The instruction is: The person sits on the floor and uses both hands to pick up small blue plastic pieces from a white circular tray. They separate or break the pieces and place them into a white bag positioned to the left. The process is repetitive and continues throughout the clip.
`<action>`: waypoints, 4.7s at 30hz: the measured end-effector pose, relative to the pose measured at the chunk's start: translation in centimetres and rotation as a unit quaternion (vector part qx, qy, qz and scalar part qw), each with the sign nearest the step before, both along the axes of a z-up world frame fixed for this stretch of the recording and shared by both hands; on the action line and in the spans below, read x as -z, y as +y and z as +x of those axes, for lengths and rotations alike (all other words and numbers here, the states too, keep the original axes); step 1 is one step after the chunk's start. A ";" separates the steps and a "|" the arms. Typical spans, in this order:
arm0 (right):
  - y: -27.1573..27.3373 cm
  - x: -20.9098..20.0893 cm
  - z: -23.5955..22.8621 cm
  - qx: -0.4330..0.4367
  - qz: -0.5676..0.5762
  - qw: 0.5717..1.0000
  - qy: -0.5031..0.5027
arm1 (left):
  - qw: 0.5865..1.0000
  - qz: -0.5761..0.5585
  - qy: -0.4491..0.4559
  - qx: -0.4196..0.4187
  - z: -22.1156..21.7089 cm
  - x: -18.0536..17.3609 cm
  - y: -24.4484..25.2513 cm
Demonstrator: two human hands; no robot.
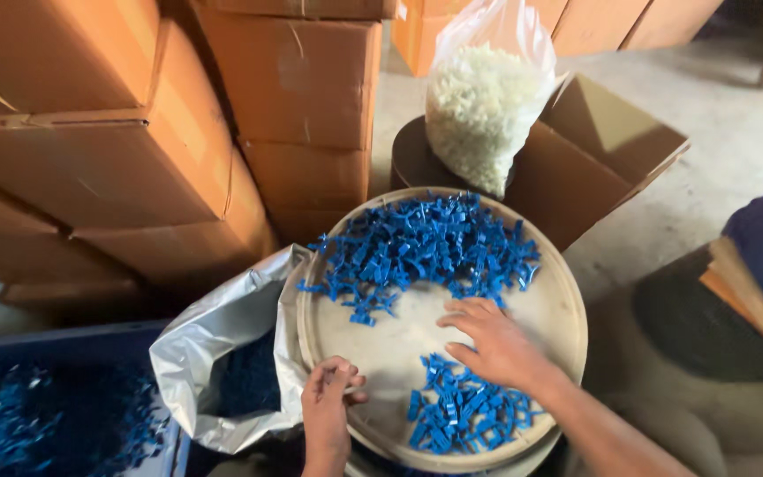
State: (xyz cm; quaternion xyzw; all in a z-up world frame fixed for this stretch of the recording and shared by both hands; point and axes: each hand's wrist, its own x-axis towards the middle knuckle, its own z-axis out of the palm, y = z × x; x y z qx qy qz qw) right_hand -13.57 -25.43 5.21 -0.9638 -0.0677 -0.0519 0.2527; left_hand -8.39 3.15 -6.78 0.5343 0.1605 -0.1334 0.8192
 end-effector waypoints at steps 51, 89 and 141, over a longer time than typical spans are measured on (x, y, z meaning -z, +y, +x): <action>6.3 6.0 1.6 0.130 -0.101 0.979 0.118 | 0.979 0.016 -0.119 0.164 -2.6 -0.6 -2.6; 8.0 1.6 -5.6 -0.010 0.118 0.990 0.072 | 0.736 0.435 -0.249 0.454 -5.9 -8.0 -3.0; 4.1 6.9 -6.0 0.115 0.397 0.861 0.296 | 0.946 0.024 -0.109 0.304 -5.1 -3.2 -4.5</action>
